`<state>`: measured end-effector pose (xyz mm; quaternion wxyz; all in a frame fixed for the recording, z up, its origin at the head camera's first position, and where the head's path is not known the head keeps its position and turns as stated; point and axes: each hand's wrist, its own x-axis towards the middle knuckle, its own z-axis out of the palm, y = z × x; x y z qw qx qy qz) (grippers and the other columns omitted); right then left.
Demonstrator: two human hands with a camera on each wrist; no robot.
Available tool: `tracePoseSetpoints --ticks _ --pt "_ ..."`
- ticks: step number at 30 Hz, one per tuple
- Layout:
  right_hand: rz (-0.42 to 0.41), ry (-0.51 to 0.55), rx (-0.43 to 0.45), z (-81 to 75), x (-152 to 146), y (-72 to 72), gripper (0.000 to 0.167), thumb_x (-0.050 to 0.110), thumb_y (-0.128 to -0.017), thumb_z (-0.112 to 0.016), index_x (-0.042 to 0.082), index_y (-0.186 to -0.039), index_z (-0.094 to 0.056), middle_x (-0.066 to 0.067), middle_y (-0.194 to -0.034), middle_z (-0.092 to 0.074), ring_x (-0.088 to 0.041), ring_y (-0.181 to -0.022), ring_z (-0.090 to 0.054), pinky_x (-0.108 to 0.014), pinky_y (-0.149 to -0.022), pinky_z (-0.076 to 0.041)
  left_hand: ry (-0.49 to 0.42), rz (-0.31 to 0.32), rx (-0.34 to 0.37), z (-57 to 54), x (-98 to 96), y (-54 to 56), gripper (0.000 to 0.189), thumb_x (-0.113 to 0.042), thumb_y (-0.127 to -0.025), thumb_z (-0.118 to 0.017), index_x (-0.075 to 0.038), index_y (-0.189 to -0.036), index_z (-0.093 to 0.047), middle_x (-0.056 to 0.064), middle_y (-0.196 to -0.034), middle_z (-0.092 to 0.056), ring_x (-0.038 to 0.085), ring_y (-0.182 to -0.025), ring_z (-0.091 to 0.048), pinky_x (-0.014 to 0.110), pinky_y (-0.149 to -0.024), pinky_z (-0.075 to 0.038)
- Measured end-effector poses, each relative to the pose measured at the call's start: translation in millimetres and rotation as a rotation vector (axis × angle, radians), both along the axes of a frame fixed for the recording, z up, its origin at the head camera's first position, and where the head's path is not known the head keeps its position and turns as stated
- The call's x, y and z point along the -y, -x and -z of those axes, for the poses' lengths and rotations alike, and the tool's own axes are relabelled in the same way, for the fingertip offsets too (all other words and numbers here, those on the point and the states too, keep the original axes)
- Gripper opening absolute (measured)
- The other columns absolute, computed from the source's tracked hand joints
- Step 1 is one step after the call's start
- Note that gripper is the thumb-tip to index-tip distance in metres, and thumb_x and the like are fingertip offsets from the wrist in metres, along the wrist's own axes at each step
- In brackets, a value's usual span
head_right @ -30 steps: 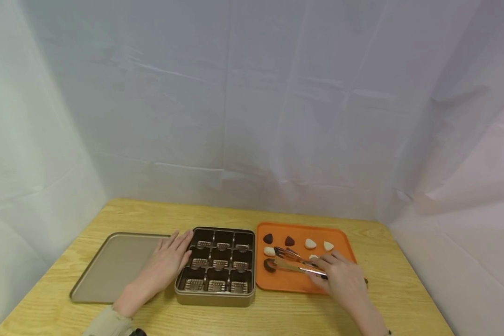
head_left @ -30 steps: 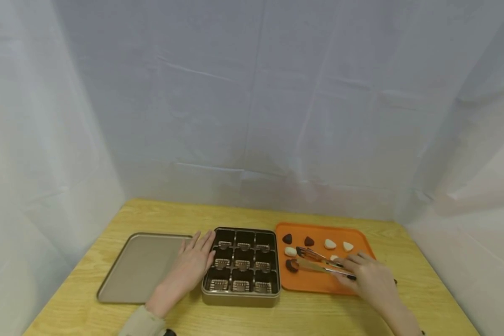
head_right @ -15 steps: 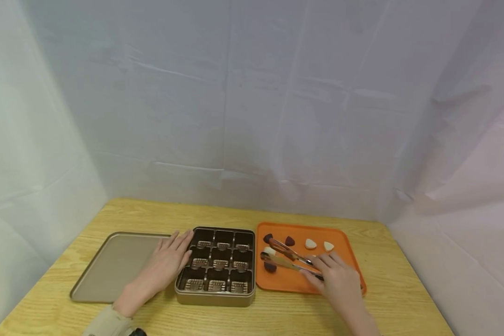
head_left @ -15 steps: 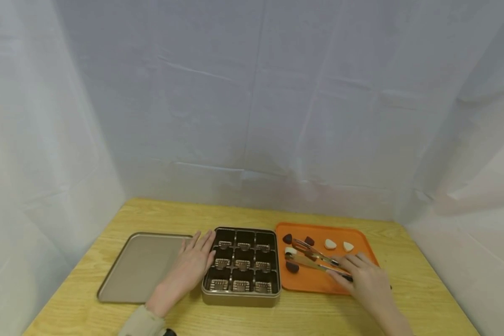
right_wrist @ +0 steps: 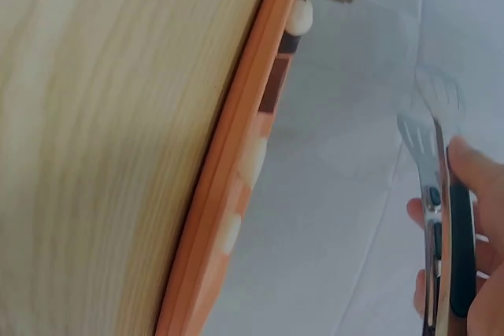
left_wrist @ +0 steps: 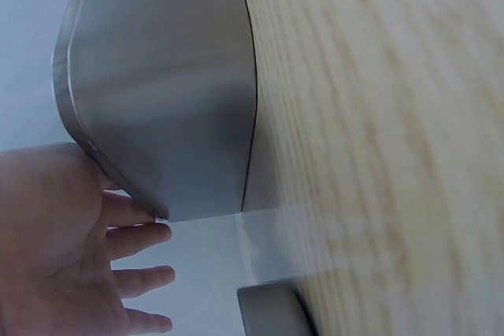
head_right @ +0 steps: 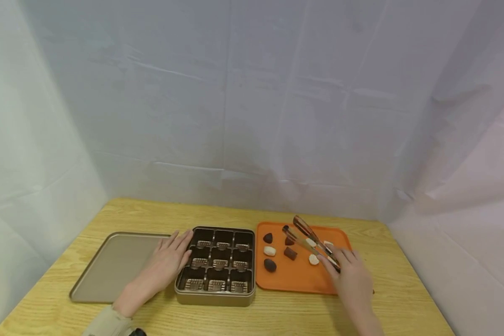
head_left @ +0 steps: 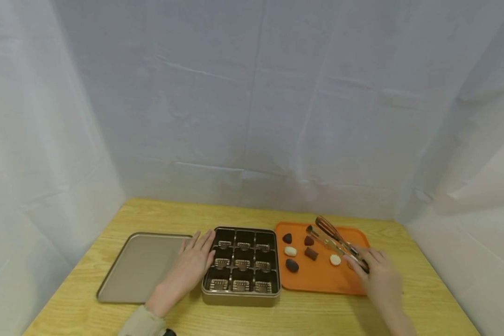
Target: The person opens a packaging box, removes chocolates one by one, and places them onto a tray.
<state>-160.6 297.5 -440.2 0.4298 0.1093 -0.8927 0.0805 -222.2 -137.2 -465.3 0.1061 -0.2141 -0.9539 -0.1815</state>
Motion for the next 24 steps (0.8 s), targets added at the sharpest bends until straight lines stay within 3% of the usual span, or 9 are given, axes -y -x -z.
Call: tracePoseSetpoints --ticks 7,13,19,24 --pt "0.083 0.052 -0.013 -1.7 -23 -1.2 0.083 0.072 -0.091 -0.038 0.0 -0.101 -0.078 -0.016 -0.081 -0.071 -0.036 -0.069 -0.064 -0.048 -0.046 -0.052 -0.002 0.0 -0.014 -0.3 -0.3 -0.3 0.051 -0.02 -0.106 -0.054 0.004 -0.15 -0.045 0.021 -0.155 -0.044 0.048 -0.143 -0.036 0.072 -0.115 -0.023" --pt "0.164 0.086 0.001 -1.5 -47 2.1 0.085 0.075 -0.088 -0.036 0.002 -0.104 -0.078 -0.017 -0.08 -0.07 -0.035 -0.065 -0.06 -0.04 -0.039 -0.043 -0.007 0.003 -0.018 -0.4 0.2 -1.0 0.051 -0.02 -0.106 -0.054 0.004 -0.149 -0.045 0.022 -0.154 -0.044 0.049 -0.143 -0.036 0.072 -0.114 -0.023" --pt "0.245 0.094 0.07 -3.1 -76 3.4 0.062 0.056 -0.089 -0.065 -0.003 -0.103 -0.076 -0.02 -0.072 -0.068 -0.033 -0.05 -0.055 -0.038 -0.036 -0.036 -0.002 0.001 -0.03 0.7 0.2 -0.1 0.05 -0.02 -0.106 -0.052 0.004 -0.149 -0.045 0.021 -0.154 -0.044 0.049 -0.143 -0.036 0.072 -0.114 -0.023" --pt "0.297 0.076 0.19 -1.4 -97 0.8 0.044 0.035 -0.083 -0.083 -0.005 -0.1 -0.075 -0.02 -0.069 -0.068 -0.025 -0.042 -0.052 -0.035 -0.034 -0.034 -0.001 -0.001 -0.029 1.7 0.0 1.6 0.051 -0.02 -0.105 -0.053 0.003 -0.15 -0.045 0.021 -0.154 -0.044 0.048 -0.143 -0.036 0.072 -0.114 -0.023"
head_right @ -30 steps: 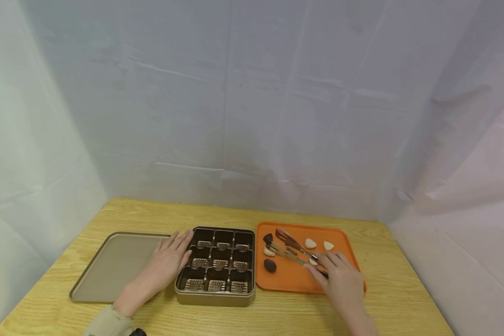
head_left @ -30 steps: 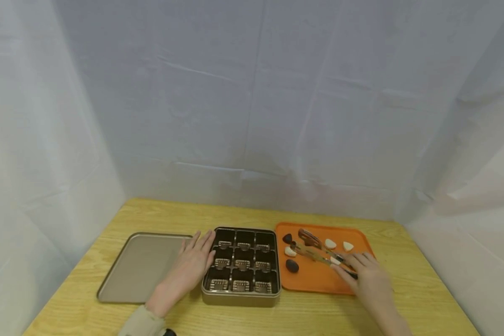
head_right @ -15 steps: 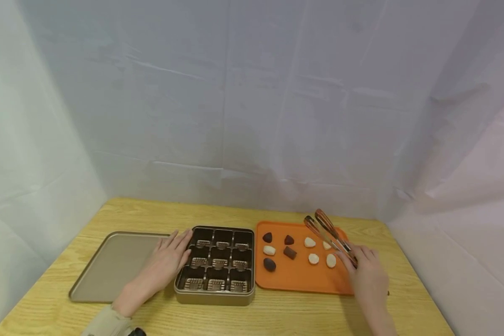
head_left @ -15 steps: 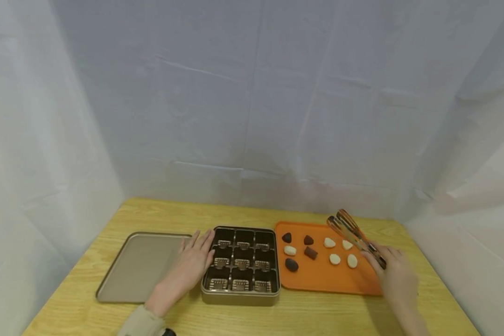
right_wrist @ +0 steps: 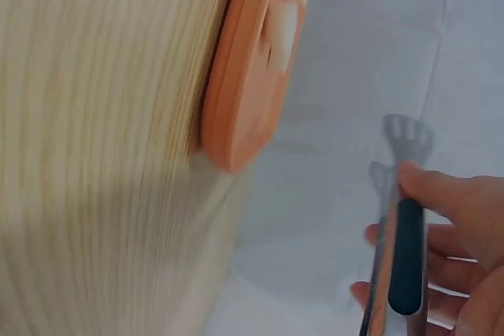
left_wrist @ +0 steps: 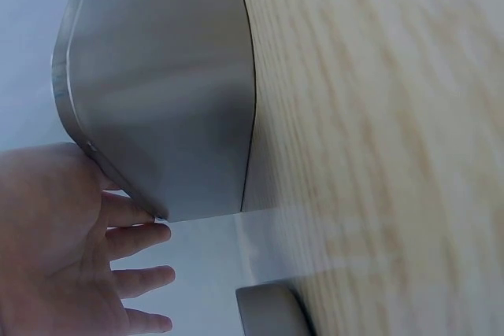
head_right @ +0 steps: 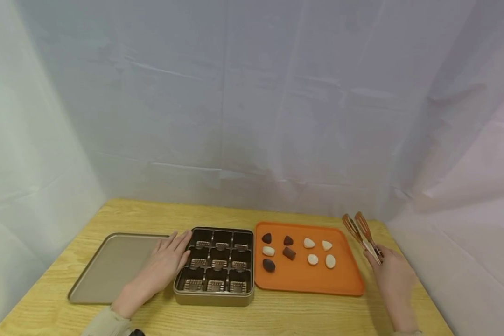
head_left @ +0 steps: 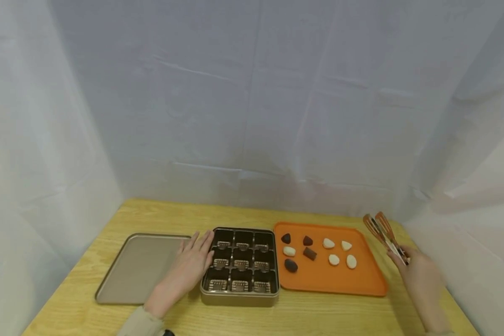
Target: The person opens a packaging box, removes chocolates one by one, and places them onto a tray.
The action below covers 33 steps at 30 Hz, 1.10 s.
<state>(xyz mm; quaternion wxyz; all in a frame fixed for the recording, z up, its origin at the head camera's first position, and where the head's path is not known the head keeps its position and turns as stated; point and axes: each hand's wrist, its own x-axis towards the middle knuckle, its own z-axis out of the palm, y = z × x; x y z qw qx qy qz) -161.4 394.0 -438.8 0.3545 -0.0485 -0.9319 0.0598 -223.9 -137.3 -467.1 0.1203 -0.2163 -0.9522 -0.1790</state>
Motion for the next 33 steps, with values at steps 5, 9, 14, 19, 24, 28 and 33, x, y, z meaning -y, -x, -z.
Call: tracePoseSetpoints --ticks 5,9,14,19,24,28,33 --pt "0.016 -0.016 0.089 5.3 -11 -0.2 0.044 0.031 -0.082 -0.084 -0.009 -0.097 -0.074 -0.02 -0.067 -0.069 -0.019 -0.039 -0.047 -0.033 -0.032 -0.032 0.0 0.001 0.005 1.2 1.2 0.3 0.051 -0.019 -0.105 -0.054 0.004 -0.15 -0.044 0.022 -0.155 -0.043 0.049 -0.143 -0.036 0.072 -0.114 -0.024" --pt "0.022 -0.045 0.122 16.2 -15 7.0 0.061 0.052 -0.089 -0.073 -0.009 -0.092 -0.075 -0.015 -0.057 -0.065 -0.017 -0.036 -0.043 -0.033 -0.031 -0.029 -0.007 -0.01 0.017 0.5 3.8 -2.2 0.051 -0.02 -0.106 -0.053 0.004 -0.15 -0.043 0.022 -0.156 -0.042 0.049 -0.143 -0.036 0.072 -0.114 -0.024" --pt "0.086 0.011 0.276 23.6 -20 13.6 0.039 0.032 -0.083 -0.083 -0.006 -0.089 -0.075 -0.009 -0.05 -0.057 -0.02 -0.037 -0.04 -0.036 -0.033 -0.03 -0.015 -0.016 0.007 2.2 4.5 -2.6 0.051 -0.019 -0.105 -0.054 0.003 -0.15 -0.044 0.021 -0.155 -0.043 0.049 -0.142 -0.037 0.072 -0.114 -0.024" --pt "0.104 0.076 0.4 23.6 -22 12.6 0.041 0.033 -0.086 -0.08 0.001 -0.065 -0.068 0.0 -0.045 -0.041 -0.018 -0.041 -0.036 -0.031 -0.036 -0.028 -0.009 -0.011 -0.01 4.4 3.0 -0.4 0.051 -0.02 -0.105 -0.055 0.003 -0.15 -0.045 0.021 -0.155 -0.043 0.049 -0.142 -0.038 0.072 -0.114 -0.025" --pt "0.103 0.088 0.452 25.2 -24 12.2 0.054 0.032 -0.084 -0.082 0.015 -0.049 -0.045 0.006 -0.045 -0.028 -0.01 -0.042 -0.025 -0.022 -0.04 -0.021 -0.012 -0.005 -0.023 3.5 1.6 0.4 0.051 -0.02 -0.105 -0.055 0.004 -0.149 -0.045 0.022 -0.154 -0.044 0.049 -0.141 -0.038 0.072 -0.113 -0.025" --pt "0.13 0.141 0.537 25.8 -25 12.3 0.06 0.034 -0.085 -0.081 0.02 -0.052 -0.033 0.008 -0.049 -0.023 -0.008 -0.046 -0.019 -0.021 -0.043 -0.019 -0.012 -0.001 -0.024 1.7 0.7 0.5 0.051 -0.02 -0.105 -0.055 0.004 -0.149 -0.045 0.022 -0.154 -0.044 0.049 -0.142 -0.038 0.072 -0.113 -0.026" --pt "0.122 0.187 0.587 23.4 -26 11.8 0.062 0.035 -0.086 -0.081 0.022 -0.054 -0.029 0.009 -0.051 -0.02 -0.007 -0.047 -0.017 -0.02 -0.043 -0.019 -0.002 0.002 -0.011 0.3 -0.3 0.0 0.051 -0.02 -0.105 -0.054 0.004 -0.149 -0.045 0.022 -0.154 -0.045 0.049 -0.141 -0.038 0.072 -0.113 -0.026"
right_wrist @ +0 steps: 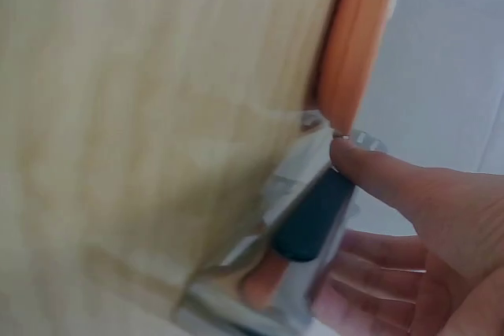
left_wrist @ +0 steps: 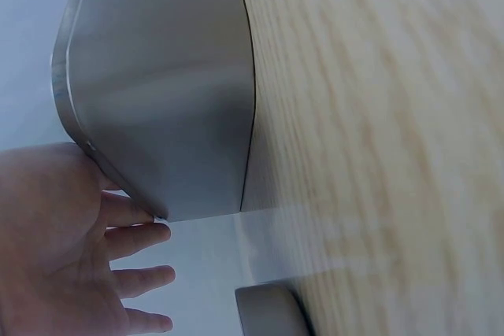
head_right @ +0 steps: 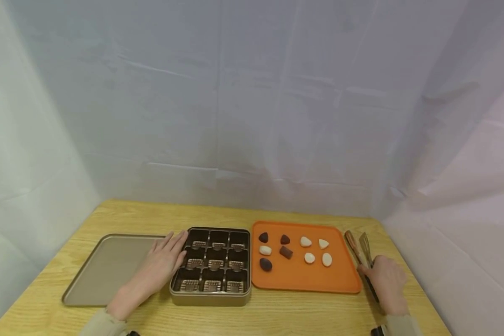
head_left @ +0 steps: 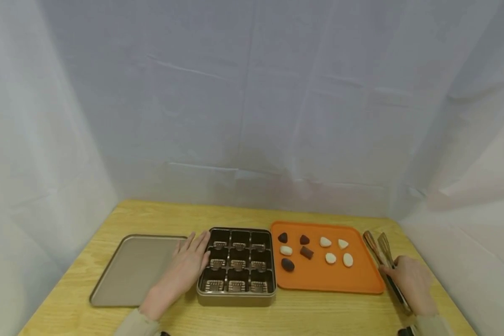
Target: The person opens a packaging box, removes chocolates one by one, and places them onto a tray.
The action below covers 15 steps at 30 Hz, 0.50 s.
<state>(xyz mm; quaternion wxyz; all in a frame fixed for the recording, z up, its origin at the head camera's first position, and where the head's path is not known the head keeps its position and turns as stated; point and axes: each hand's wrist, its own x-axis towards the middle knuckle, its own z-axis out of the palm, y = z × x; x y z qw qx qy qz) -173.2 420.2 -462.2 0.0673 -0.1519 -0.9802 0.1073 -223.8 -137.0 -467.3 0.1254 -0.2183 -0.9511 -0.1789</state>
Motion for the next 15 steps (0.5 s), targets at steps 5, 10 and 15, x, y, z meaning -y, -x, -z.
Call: tracePoseSetpoints --ticks 5,10,15 --pt "0.009 0.012 0.09 -7.1 -1 2.4 0.05 0.04 -0.089 -0.077 0.0 -0.063 -0.058 -0.007 -0.055 -0.052 -0.01 -0.045 -0.041 -0.024 -0.04 -0.031 -0.004 0.004 0.009 -0.6 0.0 -0.2 0.051 -0.02 -0.105 -0.053 0.004 -0.149 -0.045 0.023 -0.154 -0.044 0.05 -0.142 -0.038 0.072 -0.113 -0.025" --pt "-0.047 -0.04 0.051 -18.8 9 3.7 0.046 0.033 -0.096 -0.069 -0.011 -0.108 -0.071 -0.025 -0.089 -0.072 -0.023 -0.057 -0.063 -0.035 -0.043 -0.044 0.002 -0.007 0.0 1.3 2.1 1.6 0.051 -0.02 -0.105 -0.054 0.004 -0.15 -0.045 0.022 -0.154 -0.044 0.049 -0.142 -0.038 0.072 -0.113 -0.026" --pt "-0.091 -0.078 -0.107 -26.6 36 7.7 0.032 0.026 -0.098 -0.067 -0.004 -0.101 -0.075 -0.016 -0.079 -0.073 -0.025 -0.059 -0.064 -0.035 -0.044 -0.043 0.008 -0.01 -0.009 3.1 4.6 2.2 0.051 -0.02 -0.105 -0.055 0.004 -0.149 -0.046 0.022 -0.153 -0.045 0.049 -0.141 -0.039 0.073 -0.112 -0.028"
